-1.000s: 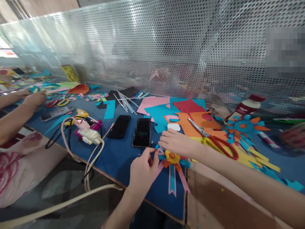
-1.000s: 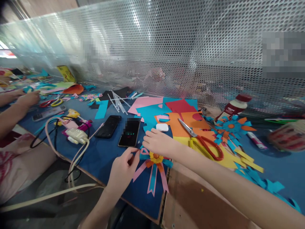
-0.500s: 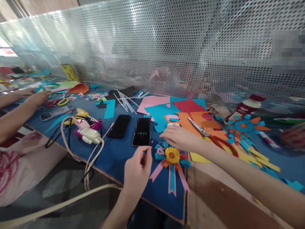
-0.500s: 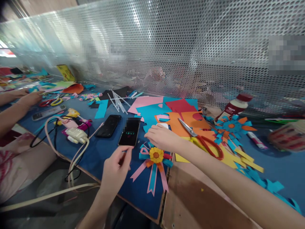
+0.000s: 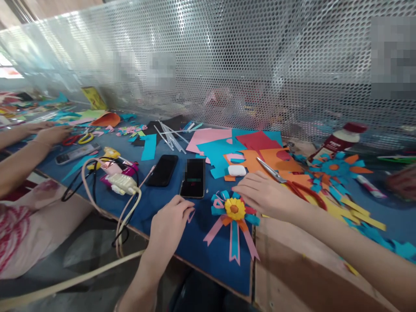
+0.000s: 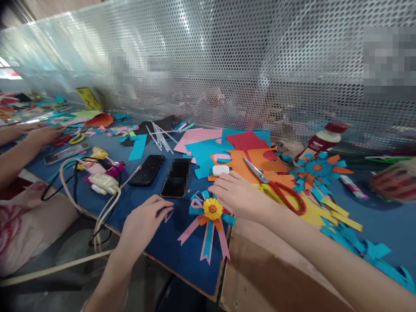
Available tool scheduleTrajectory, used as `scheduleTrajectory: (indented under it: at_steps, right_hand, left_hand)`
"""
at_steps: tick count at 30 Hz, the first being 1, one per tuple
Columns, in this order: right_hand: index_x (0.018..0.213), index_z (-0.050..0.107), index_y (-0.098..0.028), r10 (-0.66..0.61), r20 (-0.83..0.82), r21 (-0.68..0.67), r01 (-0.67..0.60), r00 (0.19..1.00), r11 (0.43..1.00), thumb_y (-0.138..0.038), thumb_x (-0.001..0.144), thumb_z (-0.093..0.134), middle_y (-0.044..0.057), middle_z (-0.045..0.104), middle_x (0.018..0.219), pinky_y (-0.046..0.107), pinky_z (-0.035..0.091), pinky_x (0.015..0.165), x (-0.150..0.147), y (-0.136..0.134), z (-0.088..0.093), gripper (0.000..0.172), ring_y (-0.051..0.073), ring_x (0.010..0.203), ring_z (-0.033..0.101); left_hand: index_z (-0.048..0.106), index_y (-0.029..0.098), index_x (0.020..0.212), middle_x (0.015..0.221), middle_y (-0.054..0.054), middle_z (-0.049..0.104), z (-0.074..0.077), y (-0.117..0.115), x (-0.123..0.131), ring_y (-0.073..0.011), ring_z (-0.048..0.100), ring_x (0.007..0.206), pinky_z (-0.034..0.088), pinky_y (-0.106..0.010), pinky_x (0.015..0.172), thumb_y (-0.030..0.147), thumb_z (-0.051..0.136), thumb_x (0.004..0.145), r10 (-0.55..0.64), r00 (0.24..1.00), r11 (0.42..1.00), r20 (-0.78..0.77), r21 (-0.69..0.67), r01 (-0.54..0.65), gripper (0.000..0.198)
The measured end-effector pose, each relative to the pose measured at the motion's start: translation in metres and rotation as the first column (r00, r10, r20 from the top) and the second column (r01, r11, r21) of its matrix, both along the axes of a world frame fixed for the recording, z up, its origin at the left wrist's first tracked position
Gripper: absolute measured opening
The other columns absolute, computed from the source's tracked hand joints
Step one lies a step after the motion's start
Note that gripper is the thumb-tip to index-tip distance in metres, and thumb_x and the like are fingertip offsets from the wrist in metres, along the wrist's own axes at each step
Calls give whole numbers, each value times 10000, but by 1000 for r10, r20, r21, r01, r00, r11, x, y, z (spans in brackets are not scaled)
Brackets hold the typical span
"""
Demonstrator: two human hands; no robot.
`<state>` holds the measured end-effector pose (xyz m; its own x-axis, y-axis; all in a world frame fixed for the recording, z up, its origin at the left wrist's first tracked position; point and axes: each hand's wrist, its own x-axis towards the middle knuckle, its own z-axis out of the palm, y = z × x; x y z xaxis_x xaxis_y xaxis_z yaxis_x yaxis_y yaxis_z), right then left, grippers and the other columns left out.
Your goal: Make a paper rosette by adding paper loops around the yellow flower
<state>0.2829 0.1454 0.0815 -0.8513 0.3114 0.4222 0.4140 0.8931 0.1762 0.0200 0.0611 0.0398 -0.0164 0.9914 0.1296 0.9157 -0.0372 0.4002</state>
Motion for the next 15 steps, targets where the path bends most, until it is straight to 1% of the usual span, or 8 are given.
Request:
scheduleTrajectory:
  at_steps: [3,5,7,10,12,15]
  right_hand:
    - [1042,648,-123,-33,-9,-37,33,999,999,-174,938,424,92,673,889,349,438,750,14,-7,-3,252,215,875,560]
    - [1038,647,-124,-63,-16,-49,62,998,997,-179,940,428,92,672,902,357,438,759,24,-15,-5,247,214,871,557]
    - [1047,642,-122,-93,-24,-54,91,995,994,-194,942,437,93,671,917,374,440,780,32,-24,-7,241,222,885,554]
    - [1080,631,-137,-137,-26,-89,134,990,987,-216,948,438,88,668,931,380,447,791,37,-36,-11,246,222,896,556]
    - [1069,636,-152,-172,-21,-130,167,985,977,-223,956,418,83,669,929,372,454,780,36,-41,-14,255,215,884,563]
    - [1031,648,-159,-214,-11,-169,209,977,963,-219,964,382,83,668,917,377,457,770,30,-42,-20,281,213,868,562]
  left_hand:
    - [651,287,859,933,47,647,5,2,2,-149,626,809,377,-245,612,262,499,914,-36,998,999,-42,0,36,164]
    - [633,270,837,904,41,642,9,1,3,-150,615,767,371,-252,599,254,510,902,-27,998,1000,-54,0,27,140]
    - [622,259,840,882,36,644,13,1,3,-148,602,707,377,-258,593,250,508,896,0,1000,1000,-31,1,0,127]
    - [625,249,851,838,29,667,16,1,6,-156,614,702,416,-264,631,242,502,890,12,997,1000,72,22,-13,129]
    - [639,242,858,843,16,688,15,2,9,-167,636,752,453,-273,686,240,512,881,-24,985,998,169,55,15,129]
    - [670,240,946,911,-10,706,11,5,14,-174,658,794,506,-275,712,272,544,868,-71,937,994,343,98,39,151]
